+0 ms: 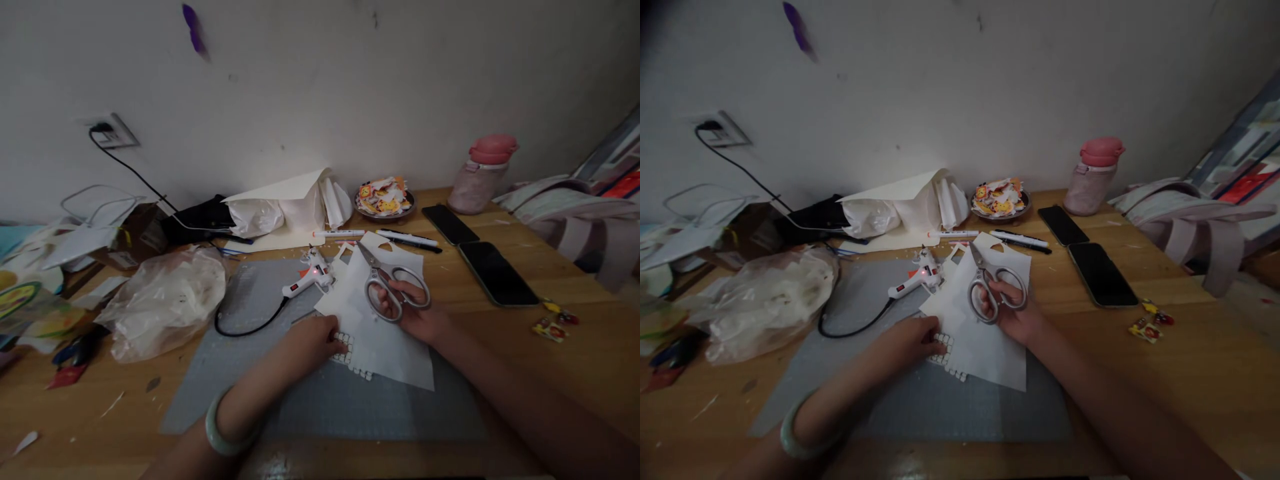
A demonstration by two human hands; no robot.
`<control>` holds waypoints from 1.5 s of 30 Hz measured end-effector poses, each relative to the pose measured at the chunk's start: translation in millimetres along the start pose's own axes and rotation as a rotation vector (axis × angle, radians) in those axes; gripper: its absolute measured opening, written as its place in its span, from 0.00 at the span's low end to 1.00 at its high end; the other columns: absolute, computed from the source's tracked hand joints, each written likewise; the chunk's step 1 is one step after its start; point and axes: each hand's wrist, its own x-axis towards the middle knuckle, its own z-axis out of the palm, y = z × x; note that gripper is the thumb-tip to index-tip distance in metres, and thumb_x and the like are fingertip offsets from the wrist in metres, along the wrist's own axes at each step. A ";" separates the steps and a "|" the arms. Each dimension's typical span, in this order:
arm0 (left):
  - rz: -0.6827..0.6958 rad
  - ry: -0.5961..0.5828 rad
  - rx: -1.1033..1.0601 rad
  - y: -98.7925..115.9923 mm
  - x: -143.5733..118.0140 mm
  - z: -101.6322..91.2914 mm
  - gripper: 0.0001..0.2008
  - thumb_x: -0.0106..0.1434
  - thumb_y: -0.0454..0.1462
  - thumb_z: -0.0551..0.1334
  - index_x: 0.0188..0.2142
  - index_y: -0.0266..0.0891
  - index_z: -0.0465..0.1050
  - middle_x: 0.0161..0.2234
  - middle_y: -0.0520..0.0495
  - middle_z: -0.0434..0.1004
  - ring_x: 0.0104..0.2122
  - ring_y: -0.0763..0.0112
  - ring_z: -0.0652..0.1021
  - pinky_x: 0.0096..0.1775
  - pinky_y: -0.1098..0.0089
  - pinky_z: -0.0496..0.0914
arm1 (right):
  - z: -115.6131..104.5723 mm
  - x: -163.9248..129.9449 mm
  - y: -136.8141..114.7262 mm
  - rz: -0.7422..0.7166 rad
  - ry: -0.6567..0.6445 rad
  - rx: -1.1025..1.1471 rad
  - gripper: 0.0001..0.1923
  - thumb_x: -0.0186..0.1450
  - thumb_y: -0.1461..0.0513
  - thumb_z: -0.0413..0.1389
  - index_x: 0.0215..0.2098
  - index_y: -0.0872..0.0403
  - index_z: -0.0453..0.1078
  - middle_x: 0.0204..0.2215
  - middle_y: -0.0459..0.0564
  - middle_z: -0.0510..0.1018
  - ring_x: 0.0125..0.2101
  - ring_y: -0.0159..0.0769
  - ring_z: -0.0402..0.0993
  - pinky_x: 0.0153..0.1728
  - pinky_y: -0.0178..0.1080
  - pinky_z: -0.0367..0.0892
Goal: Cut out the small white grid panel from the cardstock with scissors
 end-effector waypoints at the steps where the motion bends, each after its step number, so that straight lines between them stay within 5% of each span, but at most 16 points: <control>1: -0.006 -0.003 0.013 0.2 -0.3 0.8 0.09 0.62 0.42 0.58 0.35 0.39 0.72 0.36 0.45 0.79 0.37 0.60 0.77 0.35 0.66 0.64 | -0.9 0.3 0.1 0.000 -0.001 -0.005 0.05 0.58 0.64 0.62 0.31 0.55 0.71 0.28 0.46 0.76 0.26 0.28 0.72 0.28 0.31 0.70; 13: -0.165 0.014 0.068 11.0 -7.8 4.0 0.15 0.62 0.43 0.59 0.44 0.36 0.69 0.40 0.38 0.79 0.42 0.54 0.78 0.40 0.63 0.68 | -1.7 -0.4 -1.1 0.018 0.036 0.034 0.07 0.57 0.66 0.62 0.35 0.55 0.72 0.27 0.46 0.77 0.26 0.29 0.73 0.29 0.31 0.71; 24: -0.145 0.018 0.040 9.3 -6.9 7.2 0.12 0.62 0.44 0.57 0.37 0.38 0.72 0.37 0.39 0.79 0.41 0.53 0.79 0.40 0.61 0.69 | -1.1 0.6 -1.0 0.019 0.026 0.018 0.05 0.57 0.66 0.63 0.32 0.55 0.72 0.28 0.46 0.78 0.27 0.28 0.73 0.28 0.29 0.71; 31: -0.192 0.024 0.052 13.6 -7.3 4.5 0.20 0.62 0.43 0.60 0.50 0.34 0.65 0.42 0.35 0.79 0.44 0.51 0.79 0.40 0.63 0.68 | -1.0 -0.5 -0.8 0.008 0.033 -0.004 0.06 0.57 0.65 0.63 0.32 0.55 0.71 0.27 0.46 0.78 0.26 0.28 0.73 0.28 0.30 0.70; 45: -0.124 -0.022 -0.012 6.4 1.0 1.8 0.12 0.60 0.42 0.59 0.39 0.39 0.74 0.38 0.43 0.80 0.39 0.59 0.78 0.37 0.66 0.66 | -2.1 0.4 -1.1 0.016 0.008 -0.002 0.07 0.56 0.64 0.64 0.33 0.54 0.73 0.27 0.45 0.78 0.25 0.27 0.73 0.28 0.30 0.71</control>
